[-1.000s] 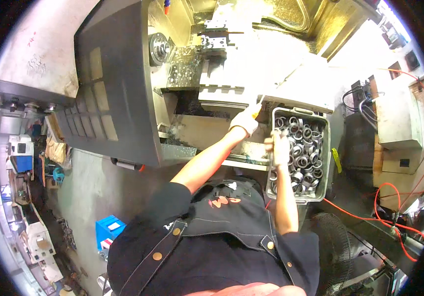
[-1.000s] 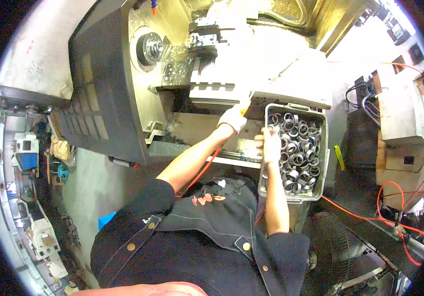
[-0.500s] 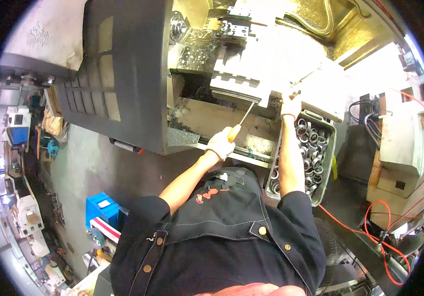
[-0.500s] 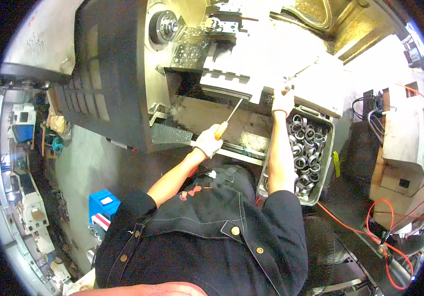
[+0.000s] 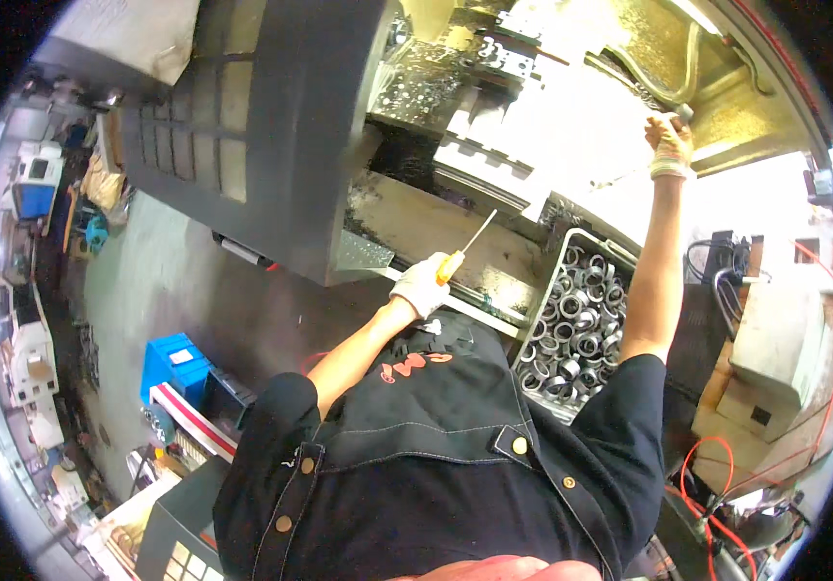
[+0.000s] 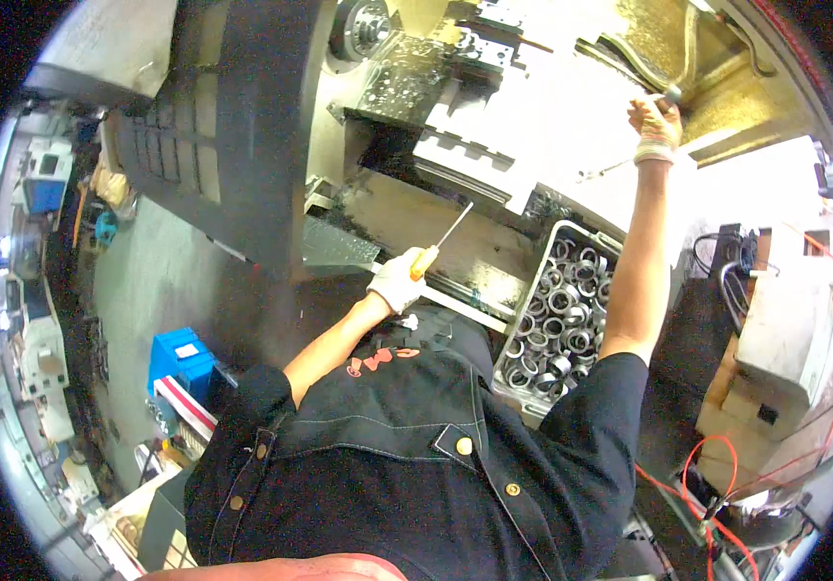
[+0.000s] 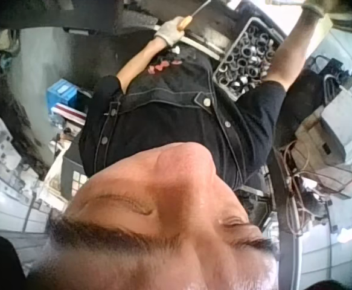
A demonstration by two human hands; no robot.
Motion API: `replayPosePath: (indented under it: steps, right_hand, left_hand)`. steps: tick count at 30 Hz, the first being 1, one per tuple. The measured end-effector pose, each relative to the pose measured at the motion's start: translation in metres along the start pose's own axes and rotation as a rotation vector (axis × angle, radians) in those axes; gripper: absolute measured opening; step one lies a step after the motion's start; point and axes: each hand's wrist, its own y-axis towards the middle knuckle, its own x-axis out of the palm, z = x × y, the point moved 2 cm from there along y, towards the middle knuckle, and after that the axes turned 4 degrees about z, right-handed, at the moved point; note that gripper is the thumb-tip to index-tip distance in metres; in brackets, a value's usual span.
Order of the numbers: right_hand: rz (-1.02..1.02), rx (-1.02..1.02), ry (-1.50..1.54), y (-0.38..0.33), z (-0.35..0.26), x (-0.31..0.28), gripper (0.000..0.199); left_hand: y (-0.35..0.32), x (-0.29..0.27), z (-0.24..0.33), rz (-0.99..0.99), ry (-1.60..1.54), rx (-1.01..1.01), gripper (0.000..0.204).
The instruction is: The person uses a dial caliper to measure the dimensions of small cylindrical metal parts. They pick up a part from a tray, measure it, and place it into a machine's chuck. The person repeats this process, handling the parts and tools with gloved hands.
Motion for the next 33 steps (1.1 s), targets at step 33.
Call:
replayPosePath:
  steps: [33]
  right_hand:
    - [-0.205,0.577,-0.298,-0.3,0.028,-0.038,0.012]
  left_hand:
    - [0.003,-0.081,-0.086,0.461,-0.067,-0.071,0.042]
